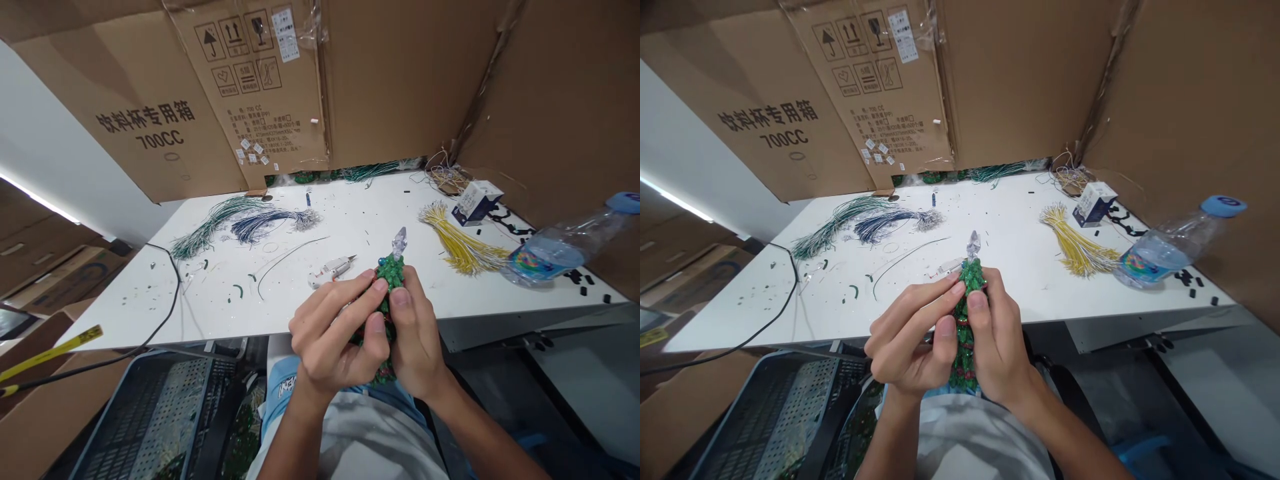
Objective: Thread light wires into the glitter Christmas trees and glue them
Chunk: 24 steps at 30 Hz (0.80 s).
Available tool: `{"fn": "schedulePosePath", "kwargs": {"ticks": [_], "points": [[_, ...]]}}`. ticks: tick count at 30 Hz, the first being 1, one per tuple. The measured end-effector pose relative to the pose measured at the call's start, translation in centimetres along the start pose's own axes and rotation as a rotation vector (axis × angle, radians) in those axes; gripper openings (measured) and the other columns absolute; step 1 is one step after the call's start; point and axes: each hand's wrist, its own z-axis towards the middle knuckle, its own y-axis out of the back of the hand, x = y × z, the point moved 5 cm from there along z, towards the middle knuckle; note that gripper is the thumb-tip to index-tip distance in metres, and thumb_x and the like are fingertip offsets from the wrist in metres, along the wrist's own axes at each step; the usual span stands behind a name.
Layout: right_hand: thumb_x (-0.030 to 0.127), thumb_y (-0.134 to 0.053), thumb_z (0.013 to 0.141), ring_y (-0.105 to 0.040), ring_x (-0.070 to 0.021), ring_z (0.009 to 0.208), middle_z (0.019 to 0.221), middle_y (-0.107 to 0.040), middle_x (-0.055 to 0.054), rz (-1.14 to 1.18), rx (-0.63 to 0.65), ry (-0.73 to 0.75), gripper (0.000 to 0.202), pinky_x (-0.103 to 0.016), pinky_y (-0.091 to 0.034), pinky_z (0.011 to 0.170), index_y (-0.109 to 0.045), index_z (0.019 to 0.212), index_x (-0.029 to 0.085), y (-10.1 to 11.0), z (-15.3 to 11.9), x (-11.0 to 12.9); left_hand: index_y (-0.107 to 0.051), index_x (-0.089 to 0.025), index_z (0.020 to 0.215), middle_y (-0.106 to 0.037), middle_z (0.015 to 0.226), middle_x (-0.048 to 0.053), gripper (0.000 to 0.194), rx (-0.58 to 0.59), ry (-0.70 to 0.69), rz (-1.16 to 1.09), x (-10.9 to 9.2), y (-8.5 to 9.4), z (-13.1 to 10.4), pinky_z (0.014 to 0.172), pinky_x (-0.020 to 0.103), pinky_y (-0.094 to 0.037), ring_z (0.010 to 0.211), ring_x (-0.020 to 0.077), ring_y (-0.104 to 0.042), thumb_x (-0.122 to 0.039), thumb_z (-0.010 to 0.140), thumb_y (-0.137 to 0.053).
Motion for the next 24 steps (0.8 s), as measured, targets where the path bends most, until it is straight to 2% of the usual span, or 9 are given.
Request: {"fn": "schedulePosePath", "kwargs": {"ticks": [8, 14, 24], "points": [[0.047, -0.042, 0.118, -0.057, -0.0192, 0.077, 0.088, -0.061, 0.002, 0.0, -0.009, -0.013, 0.027, -0.033, -0.049, 0.072, -0.057, 0.108, 0.027, -0.09, 0.12, 0.1, -0.082, -0.017, 0.115, -0.088, 0.108, 0.012, 0.025, 0.019, 0.021, -0.004, -0.01, -0.07, 0.31, 0.078, 0.036, -0.073, 0.096, 0.024, -0.087, -0.014, 0.099, -0.064], [0.046, -0.046, 0.118, -0.054, -0.0172, 0.071, 0.083, -0.061, 0.004, 0.039, 0.018, -0.025, 0.023, -0.032, -0.046, 0.066, -0.058, 0.109, 0.028, -0.08, -0.09, -0.08, -0.082, -0.018, 0.12, -0.089, 0.111, 0.011, 0.03, -0.074, 0.057, -0.02, 0.13, 0.31, -0.32, 0.076, 0.035, -0.073, 0.096, 0.0232, -0.087, -0.018, 0.102, -0.059], [0.046, -0.044, 0.118, -0.056, -0.0185, 0.078, 0.088, -0.061, 0.002, 0.037, 0.008, -0.008, 0.024, -0.032, -0.048, 0.071, -0.057, 0.109, 0.028, 0.07, 0.16, -0.05, -0.083, -0.017, 0.118, -0.088, 0.115, 0.013, 0.028, 0.002, 0.013, 0.034, 0.05, -0.02, -0.2, 0.077, 0.035, -0.072, 0.097, 0.023, -0.086, -0.015, 0.099, -0.062]]}}
